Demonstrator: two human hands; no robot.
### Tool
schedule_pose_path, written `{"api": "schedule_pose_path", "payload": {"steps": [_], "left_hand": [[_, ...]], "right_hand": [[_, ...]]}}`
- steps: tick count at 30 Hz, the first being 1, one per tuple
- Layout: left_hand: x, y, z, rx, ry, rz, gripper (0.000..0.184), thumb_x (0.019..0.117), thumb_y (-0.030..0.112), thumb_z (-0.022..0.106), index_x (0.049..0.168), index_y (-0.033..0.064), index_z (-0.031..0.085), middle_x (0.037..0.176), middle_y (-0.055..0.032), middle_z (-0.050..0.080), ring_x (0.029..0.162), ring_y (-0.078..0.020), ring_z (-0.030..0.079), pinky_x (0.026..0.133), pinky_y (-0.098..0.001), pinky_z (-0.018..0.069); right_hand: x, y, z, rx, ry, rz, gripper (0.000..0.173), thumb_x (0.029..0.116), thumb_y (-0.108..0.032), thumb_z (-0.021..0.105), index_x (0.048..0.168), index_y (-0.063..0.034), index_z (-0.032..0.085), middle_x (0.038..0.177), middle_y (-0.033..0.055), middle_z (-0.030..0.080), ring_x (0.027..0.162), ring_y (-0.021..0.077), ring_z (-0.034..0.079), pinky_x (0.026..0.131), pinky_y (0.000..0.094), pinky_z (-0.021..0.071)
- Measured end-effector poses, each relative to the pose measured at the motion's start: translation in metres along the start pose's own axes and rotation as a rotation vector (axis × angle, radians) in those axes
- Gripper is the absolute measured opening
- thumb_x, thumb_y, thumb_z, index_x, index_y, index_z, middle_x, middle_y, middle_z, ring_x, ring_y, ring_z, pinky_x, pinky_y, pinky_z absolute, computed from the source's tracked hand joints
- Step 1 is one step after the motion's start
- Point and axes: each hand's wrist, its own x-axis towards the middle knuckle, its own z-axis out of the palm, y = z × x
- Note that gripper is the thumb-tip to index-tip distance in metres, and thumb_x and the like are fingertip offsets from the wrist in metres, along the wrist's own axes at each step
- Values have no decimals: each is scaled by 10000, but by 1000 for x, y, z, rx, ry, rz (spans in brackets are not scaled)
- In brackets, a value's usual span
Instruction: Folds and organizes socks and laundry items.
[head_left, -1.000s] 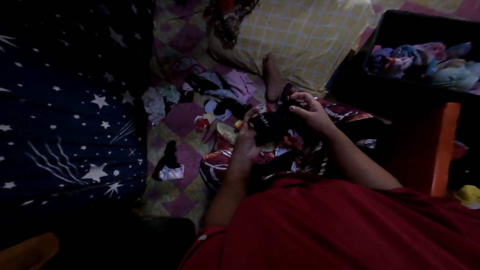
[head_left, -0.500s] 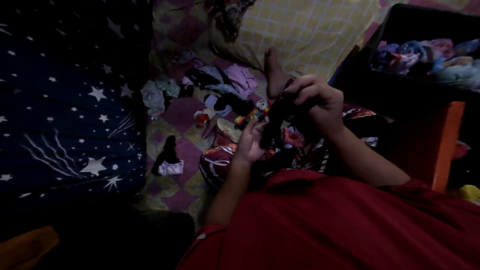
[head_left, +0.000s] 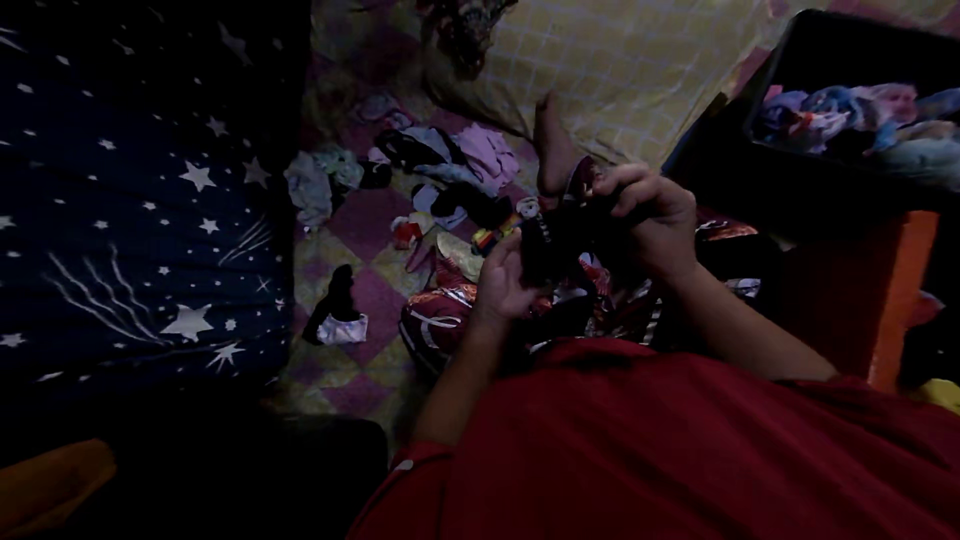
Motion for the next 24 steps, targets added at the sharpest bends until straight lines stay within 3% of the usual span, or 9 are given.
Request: {"api": "schedule_pose_path", "payload": {"steps": [3, 7, 8, 10, 13, 15, 16, 20, 24], "left_hand": [[-5, 9, -1, 37, 29, 91, 260, 1071, 201, 346, 1097, 154, 601, 991, -2, 717, 945, -119, 703, 848, -320, 589], [-8, 13, -2, 152, 47, 162, 222, 1077, 152, 352, 1158, 152, 559, 997, 18, 700, 946, -98, 686, 853, -311, 579], [-8, 12, -1, 174, 51, 173, 217, 1079, 148, 356, 1147, 157, 562, 992, 25, 701, 944, -94, 686, 853, -313, 578], [-7, 10, -3, 168, 25, 196, 225, 1074, 128, 369, 1122, 156, 586, 996, 18, 718, 953, -113, 697, 860, -341, 585], [-6, 8, -2, 180, 10, 220, 229, 1076, 92, 365, 1140, 151, 576, 1002, 24, 713, 952, -109, 696, 863, -337, 585], [-5, 7, -1, 190, 9, 229, 239, 1071, 71, 370, 1135, 136, 592, 996, 16, 716, 940, -112, 698, 863, -339, 586], [-5, 7, 1, 194, 18, 238, 247, 1067, 56, 379, 1117, 132, 608, 987, 17, 724, 930, -110, 704, 858, -335, 589], [-3, 8, -3, 259, 17, 308, 285, 1016, -6, 379, 1185, 85, 590, 1064, -5, 695, 991, -117, 675, 897, -353, 568], [-3, 9, 1, 236, 135, 272, 295, 988, 17, 342, 1228, 94, 495, 1038, -16, 653, 958, -116, 661, 860, -346, 567]], "right_hand": [[-25, 10, -15, -60, 3, 122, 175, 968, -72, 617, 906, -205, 712, 1146, -86, 702, 1152, 62, 629, 1016, 290, 523], [-49, 25, -28, -222, -53, 199, 109, 936, -20, 609, 913, -67, 704, 1158, 35, 702, 1238, 124, 593, 1109, 318, 446], [-52, 27, -28, -302, -95, 221, 88, 914, -19, 625, 932, -27, 711, 1164, 89, 702, 1253, 177, 582, 1129, 359, 415], [-56, 28, -23, -486, -197, 279, 182, 853, -75, 687, 1001, 17, 738, 1201, 189, 693, 1242, 350, 578, 1085, 543, 392], [-61, 28, -8, -652, -309, 332, 473, 828, -344, 779, 1151, -2, 725, 1276, 214, 660, 1217, 445, 576, 982, 678, 396], [-63, 25, 6, -719, -324, 306, 605, 824, -449, 738, 1215, 11, 695, 1268, 232, 651, 1161, 444, 598, 930, 657, 436], [-63, 23, 12, -731, -311, 307, 626, 827, -424, 712, 1252, 33, 670, 1267, 254, 638, 1142, 449, 601, 925, 645, 449], [-72, 30, 27, -726, -108, 314, 489, 894, -102, 632, 1334, 102, 575, 1235, 318, 595, 1092, 418, 624, 919, 507, 537], [-72, 31, 31, -754, -43, 259, 241, 899, 57, 597, 1129, 114, 641, 1145, 309, 630, 956, 367, 679, 802, 407, 584]]}}
